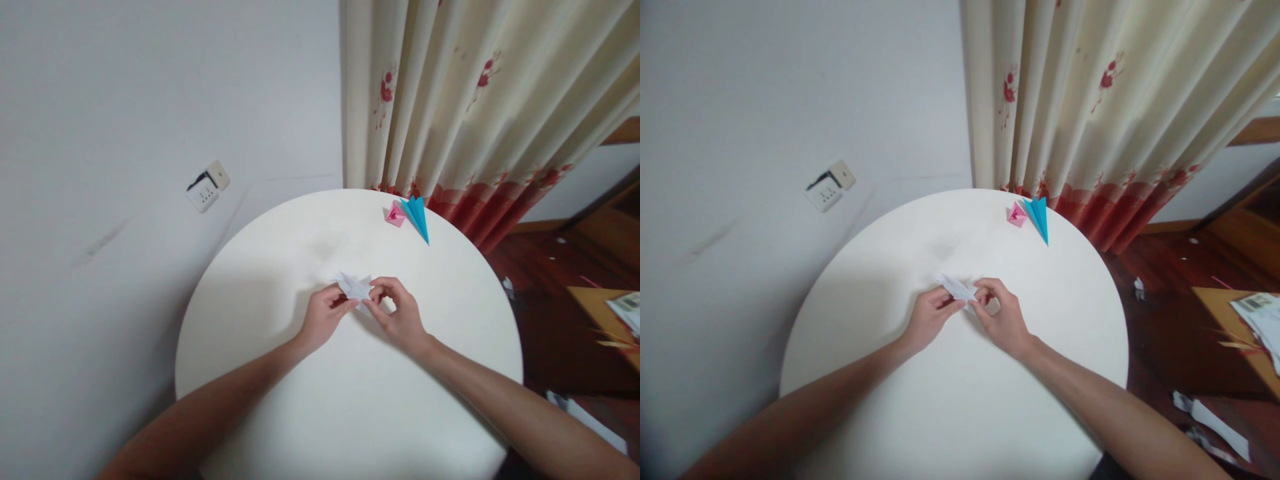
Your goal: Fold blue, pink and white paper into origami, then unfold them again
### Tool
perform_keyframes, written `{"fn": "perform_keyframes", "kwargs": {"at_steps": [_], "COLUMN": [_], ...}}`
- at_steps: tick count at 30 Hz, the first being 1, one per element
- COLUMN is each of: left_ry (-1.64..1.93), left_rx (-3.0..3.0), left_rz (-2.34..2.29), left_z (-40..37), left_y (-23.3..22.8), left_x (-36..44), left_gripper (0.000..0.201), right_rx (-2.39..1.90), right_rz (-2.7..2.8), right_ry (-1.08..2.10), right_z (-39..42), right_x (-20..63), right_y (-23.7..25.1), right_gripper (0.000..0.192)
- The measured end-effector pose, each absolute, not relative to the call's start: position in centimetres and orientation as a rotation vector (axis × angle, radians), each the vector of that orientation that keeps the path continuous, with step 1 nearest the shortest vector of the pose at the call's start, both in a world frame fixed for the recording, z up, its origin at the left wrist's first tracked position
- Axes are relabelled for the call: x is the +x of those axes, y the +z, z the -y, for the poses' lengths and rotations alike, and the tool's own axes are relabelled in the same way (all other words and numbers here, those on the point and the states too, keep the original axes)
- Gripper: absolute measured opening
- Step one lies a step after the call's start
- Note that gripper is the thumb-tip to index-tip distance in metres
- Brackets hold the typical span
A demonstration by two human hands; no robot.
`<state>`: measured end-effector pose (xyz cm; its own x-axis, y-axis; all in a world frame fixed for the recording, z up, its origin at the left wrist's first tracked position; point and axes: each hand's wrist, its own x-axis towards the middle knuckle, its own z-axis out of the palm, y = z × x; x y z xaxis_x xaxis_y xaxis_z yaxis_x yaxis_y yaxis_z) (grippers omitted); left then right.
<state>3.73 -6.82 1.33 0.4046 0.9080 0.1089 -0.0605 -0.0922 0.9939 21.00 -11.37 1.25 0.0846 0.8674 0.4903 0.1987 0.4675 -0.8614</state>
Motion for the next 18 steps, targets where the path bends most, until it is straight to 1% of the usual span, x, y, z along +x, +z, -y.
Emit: {"fn": "perform_keyframes", "kwargs": {"at_steps": [3, 7, 8, 11, 12, 15, 18], "left_ry": [1.021, 1.046, 1.028, 0.969, 0.962, 0.96, 0.96], "left_rx": [1.467, 1.479, 1.468, 1.438, 1.429, 1.391, 1.35], "left_rz": [-0.856, -0.832, -0.823, -0.824, -0.832, -0.86, -0.886], "left_z": [6.67, 6.57, 6.61, 6.83, 6.93, 7.2, 7.3], "left_y": [1.16, 1.23, 1.3, 1.49, 1.52, 1.45, 1.26], "left_x": [3.69, 3.66, 3.67, 3.77, 3.81, 3.94, 4.02], "left_gripper": [0.017, 0.017, 0.018, 0.019, 0.019, 0.022, 0.026], "right_rx": [-1.011, -1.061, -1.08, -1.099, -1.091, -1.063, -1.037], "right_rz": [1.507, 1.529, 1.53, 1.514, 1.502, 1.469, 1.453], "right_ry": [0.541, 0.524, 0.529, 0.549, 0.561, 0.594, 0.61], "right_z": [11.6, 11.49, 11.41, 11.21, 11.17, 11.2, 11.33], "right_x": [21.09, 21.17, 21.18, 21.18, 21.17, 21.06, 20.92], "right_y": [1.53, 1.89, 1.97, 2.14, 2.18, 2.25, 2.3], "right_gripper": [0.023, 0.027, 0.025, 0.01, 0.007, 0.012, 0.012]}}
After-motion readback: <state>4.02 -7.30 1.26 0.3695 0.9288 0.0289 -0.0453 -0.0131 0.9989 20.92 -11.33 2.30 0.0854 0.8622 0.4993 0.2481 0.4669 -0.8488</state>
